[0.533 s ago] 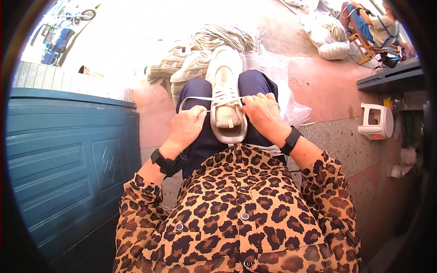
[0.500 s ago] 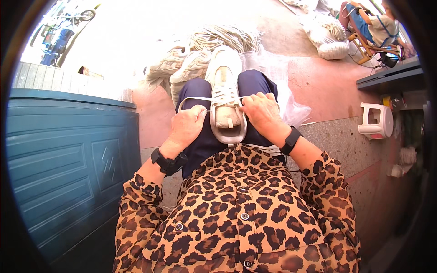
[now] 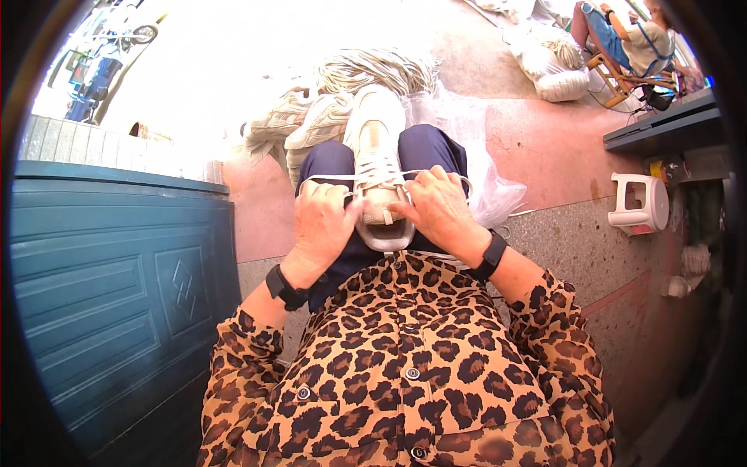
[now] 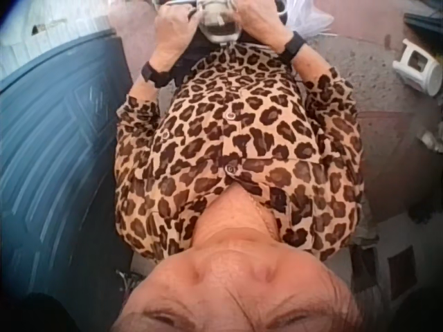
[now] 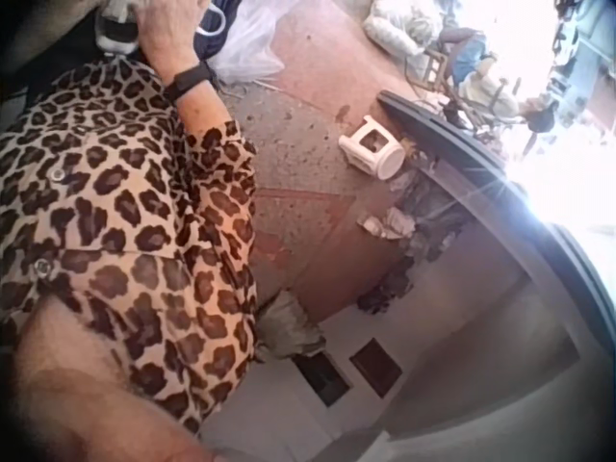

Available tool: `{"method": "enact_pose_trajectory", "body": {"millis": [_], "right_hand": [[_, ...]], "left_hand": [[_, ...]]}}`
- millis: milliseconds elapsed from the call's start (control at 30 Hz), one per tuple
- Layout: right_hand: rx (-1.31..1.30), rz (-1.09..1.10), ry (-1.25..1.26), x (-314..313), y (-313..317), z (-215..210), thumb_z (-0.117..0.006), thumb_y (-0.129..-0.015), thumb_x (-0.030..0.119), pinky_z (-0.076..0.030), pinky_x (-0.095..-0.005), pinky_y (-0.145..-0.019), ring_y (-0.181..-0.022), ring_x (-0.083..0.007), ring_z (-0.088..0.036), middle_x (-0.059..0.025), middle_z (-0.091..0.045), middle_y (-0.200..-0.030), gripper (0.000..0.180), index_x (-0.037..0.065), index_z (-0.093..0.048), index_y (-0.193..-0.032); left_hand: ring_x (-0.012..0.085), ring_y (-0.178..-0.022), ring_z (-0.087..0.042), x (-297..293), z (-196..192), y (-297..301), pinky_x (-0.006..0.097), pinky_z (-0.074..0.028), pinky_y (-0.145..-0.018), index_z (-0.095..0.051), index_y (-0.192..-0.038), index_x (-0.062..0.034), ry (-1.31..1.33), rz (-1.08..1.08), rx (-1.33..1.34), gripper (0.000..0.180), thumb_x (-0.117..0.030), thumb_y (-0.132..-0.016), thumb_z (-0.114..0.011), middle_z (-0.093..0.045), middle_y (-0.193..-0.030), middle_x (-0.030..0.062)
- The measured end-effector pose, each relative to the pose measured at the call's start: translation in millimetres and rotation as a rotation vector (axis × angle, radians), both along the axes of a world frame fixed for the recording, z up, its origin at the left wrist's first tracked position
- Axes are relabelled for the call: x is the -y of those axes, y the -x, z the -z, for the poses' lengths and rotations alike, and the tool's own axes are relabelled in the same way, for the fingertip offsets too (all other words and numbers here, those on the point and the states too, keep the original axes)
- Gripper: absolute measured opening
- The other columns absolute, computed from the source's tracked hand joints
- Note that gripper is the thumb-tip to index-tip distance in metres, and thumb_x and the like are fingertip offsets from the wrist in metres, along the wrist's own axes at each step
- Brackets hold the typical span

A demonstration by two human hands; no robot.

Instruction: Threading and arranging laces through the eyelets of a white sneaker.

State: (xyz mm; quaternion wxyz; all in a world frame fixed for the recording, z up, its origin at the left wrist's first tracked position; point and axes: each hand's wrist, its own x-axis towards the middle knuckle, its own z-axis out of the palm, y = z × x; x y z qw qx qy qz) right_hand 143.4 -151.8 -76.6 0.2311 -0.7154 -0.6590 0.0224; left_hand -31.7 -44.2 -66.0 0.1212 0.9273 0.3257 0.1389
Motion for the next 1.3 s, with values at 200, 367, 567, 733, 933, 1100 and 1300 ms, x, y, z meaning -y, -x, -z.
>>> {"method": "enact_pose_trajectory", "body": {"millis": [200,367,567,733,933,1100,1300], "right_hand": [[-0.11,-0.128,0.011,-4.3,-11.7,12.7,-0.057,-0.072,0.005,-0.04,-0.0357,-0.071,-0.081,-0.0242,-0.052,-0.0079,-0.056,-0.079,0.015,0.005,-0.056,-0.087],[0.161,-0.258,0.146,-9.1,-10.6,2.7,-0.055,-0.071,0.009,-0.039,-0.0324,-0.072,-0.084,-0.0199,-0.051,-0.004,-0.055,-0.079,0.013,0.007,-0.056,-0.084],[0.093,-0.246,-0.116,-8.4,-4.9,3.4,-0.055,-0.071,0.011,-0.038,-0.0343,-0.077,-0.091,-0.0205,-0.051,-0.0034,-0.056,-0.085,0.013,0.007,-0.055,-0.083],[-0.904,-0.272,-0.502,-19.7,13.4,-115.9,-0.053,-0.084,0.003,-0.043,-0.0336,-0.051,-0.055,-0.027,-0.055,-0.012,-0.055,-0.069,0.008,0.001,-0.049,-0.091],[-0.336,-0.198,0.027,-43.3,13.8,-19.6,-0.055,-0.079,0.017,-0.047,-0.0377,-0.055,-0.062,-0.0298,-0.061,-0.0138,-0.06,-0.065,0.014,0.004,-0.06,-0.077],[0.015,-0.101,0.138,-43.4,50.1,9.2,-0.053,-0.075,0.014,-0.047,-0.0324,-0.054,-0.061,-0.0205,-0.062,-0.0104,-0.06,-0.064,0.012,0.005,-0.059,-0.069],[0.472,-0.181,0.109,-43.2,60.1,22.5,-0.05,-0.077,0.013,-0.046,-0.027,-0.052,-0.062,-0.0154,-0.059,-0.005,-0.056,-0.066,0.01,0.005,-0.054,-0.082]], "left_hand": [[0.0272,-0.082,-0.052,-5.9,11.1,-0.9,0.038,-0.041,-0.073,-0.058,-0.086,-0.0034,0.141,0.056,0.18,0.013,-0.006,-0.074,-0.054,-0.059,-0.079,0.0114],[0.0294,-0.08,-0.053,-7.3,-1.8,-1.5,0.038,-0.041,-0.072,-0.058,-0.089,-0.0023,0.004,0.237,0.04,0.016,-0.004,-0.073,-0.056,-0.058,-0.08,0.0129],[0.0289,-0.081,-0.054,-14.7,0.7,-5.7,0.038,-0.043,-0.073,-0.057,-0.091,-0.0019,0.261,0.088,0.121,0.019,-0.008,-0.073,-0.058,-0.059,-0.08,0.0124],[0.0292,-0.078,-0.057,-20.0,9.1,-2.3,0.037,-0.045,-0.072,-0.053,-0.095,-0.0007,0.437,0.006,0.205,0.025,-0.007,-0.071,-0.059,-0.059,-0.078,0.0135],[0.0247,-0.071,-0.061,-24.7,15.0,-2.8,0.033,-0.047,-0.066,-0.053,-0.094,0.0013,0.527,-0.021,0.26,0.024,-0.008,-0.073,-0.061,-0.062,-0.075,0.0132],[0.0222,-0.067,-0.062,-26.6,16.8,1.0,0.031,-0.047,-0.065,-0.053,-0.097,0.0021,0.674,-0.123,0.274,0.022,-0.006,-0.077,-0.056,-0.063,-0.073,0.0141],[0.0249,-0.068,-0.058,-38.1,19.7,-1.4,0.034,-0.048,-0.061,-0.057,-0.098,-0.0017,0.052,0.106,0.003,0.019,-0.005,-0.079,-0.055,-0.055,-0.076,0.0107]]}}
